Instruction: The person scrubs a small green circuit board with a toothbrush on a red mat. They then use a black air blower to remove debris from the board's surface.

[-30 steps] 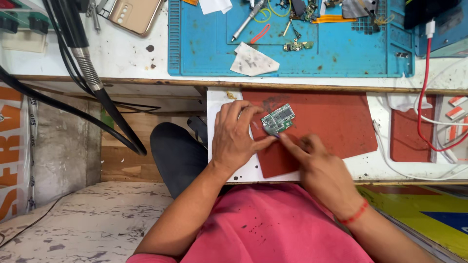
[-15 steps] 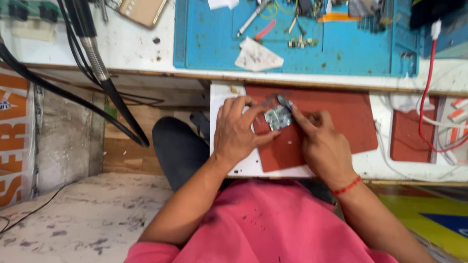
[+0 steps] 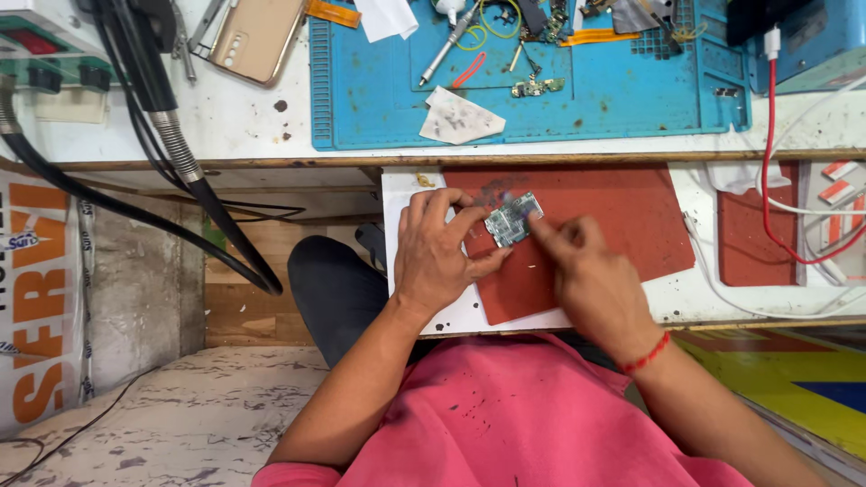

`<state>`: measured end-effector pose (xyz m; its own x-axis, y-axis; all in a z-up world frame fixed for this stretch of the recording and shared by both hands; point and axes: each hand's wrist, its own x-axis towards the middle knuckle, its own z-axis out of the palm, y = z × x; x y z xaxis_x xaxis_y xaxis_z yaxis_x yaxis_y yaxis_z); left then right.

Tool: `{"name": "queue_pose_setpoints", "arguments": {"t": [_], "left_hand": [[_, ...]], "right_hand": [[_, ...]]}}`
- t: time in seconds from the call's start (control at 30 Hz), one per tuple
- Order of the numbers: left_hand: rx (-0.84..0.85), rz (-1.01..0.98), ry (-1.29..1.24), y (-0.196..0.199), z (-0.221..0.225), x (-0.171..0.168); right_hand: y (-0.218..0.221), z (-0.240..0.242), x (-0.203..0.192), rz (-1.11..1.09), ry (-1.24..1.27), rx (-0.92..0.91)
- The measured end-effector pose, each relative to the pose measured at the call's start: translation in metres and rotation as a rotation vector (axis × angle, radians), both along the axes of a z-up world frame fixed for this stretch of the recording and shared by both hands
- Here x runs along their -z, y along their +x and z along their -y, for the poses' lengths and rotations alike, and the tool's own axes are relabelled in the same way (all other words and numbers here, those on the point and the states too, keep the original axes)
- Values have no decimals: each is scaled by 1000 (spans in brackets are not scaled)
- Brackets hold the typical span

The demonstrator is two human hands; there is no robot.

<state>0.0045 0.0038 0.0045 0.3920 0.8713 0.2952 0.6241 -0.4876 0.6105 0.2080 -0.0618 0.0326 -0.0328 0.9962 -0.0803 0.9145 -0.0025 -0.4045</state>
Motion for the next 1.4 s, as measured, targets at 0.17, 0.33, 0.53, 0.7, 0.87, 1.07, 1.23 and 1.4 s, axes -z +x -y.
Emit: {"name": "queue_pose_setpoints", "arguments": {"t": [0.17, 0.33, 0.53, 0.7, 0.87, 1.07, 1.23, 1.4], "left_hand": [[12, -10, -25, 1, -2, -1], [-22, -13, -8, 3, 1, 0], [-20, -12, -32, 2, 1, 3], [-26, -10, -16, 1, 2, 4], [-24, -9, -20, 2, 1, 5], [-25, -4, -44, 1, 2, 5], [-35, -15, -10, 4, -1, 2], [-27, -23, -40, 1, -1, 1]], "right_hand": [[5, 0, 1, 39, 42, -2], [2, 3, -3, 54, -38, -40], [4, 6, -2, 20, -25, -68], [6, 17, -2, 22, -143, -39], [8, 17, 10, -68, 0, -71], [9, 7, 1, -20, -15, -71], [7, -1, -3, -1, -52, -61], [2, 8, 1, -56, -52, -149]]}}
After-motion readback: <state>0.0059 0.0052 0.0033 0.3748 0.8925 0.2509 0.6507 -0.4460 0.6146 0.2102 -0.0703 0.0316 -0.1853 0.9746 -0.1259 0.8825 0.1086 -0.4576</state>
